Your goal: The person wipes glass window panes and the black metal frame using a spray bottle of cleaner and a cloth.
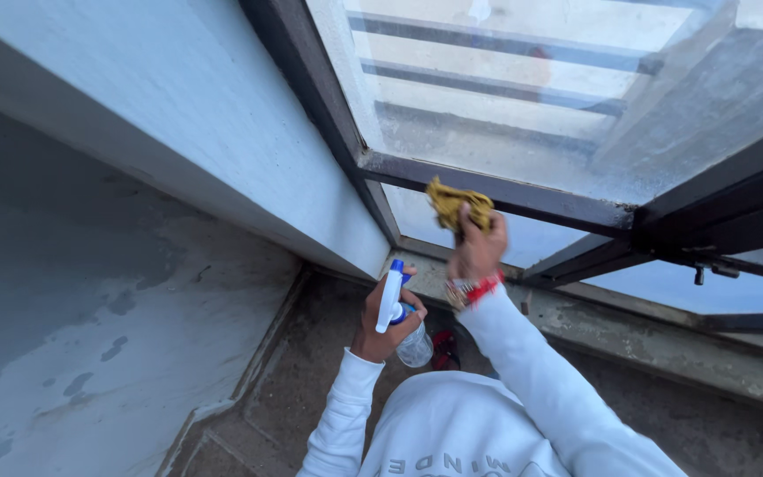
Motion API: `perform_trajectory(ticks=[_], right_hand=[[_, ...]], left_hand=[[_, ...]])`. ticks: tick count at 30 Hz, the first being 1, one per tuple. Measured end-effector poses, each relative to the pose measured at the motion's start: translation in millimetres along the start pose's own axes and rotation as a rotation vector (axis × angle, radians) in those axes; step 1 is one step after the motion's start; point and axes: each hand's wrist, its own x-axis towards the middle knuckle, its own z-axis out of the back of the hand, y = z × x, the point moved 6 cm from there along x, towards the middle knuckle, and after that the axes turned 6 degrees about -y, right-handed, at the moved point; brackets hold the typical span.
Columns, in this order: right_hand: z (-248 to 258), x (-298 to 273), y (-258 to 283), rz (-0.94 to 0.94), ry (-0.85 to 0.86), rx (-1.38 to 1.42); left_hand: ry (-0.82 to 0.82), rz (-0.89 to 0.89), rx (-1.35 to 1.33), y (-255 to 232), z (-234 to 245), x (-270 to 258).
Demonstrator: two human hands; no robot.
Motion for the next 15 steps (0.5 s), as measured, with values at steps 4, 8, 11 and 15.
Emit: perform_trajectory(ticks=[4, 8, 11, 15], right_hand=[[6, -14, 84, 0.241, 0.075, 0.025], [0, -18, 157, 0.878, 0.086, -0.434], [-27, 2, 154, 0.938, 0.391, -0.7], [-45, 28, 131, 1.602, 0.128, -1.814]], left_hand=[[-0.01, 0.03, 0.037, 9, -1, -7], [0.021, 0.013, 0.104, 14, -13, -9], [0.027, -0.044, 0.071, 9, -25, -1], [0.026, -0.055, 0.044, 0, -33, 5]])
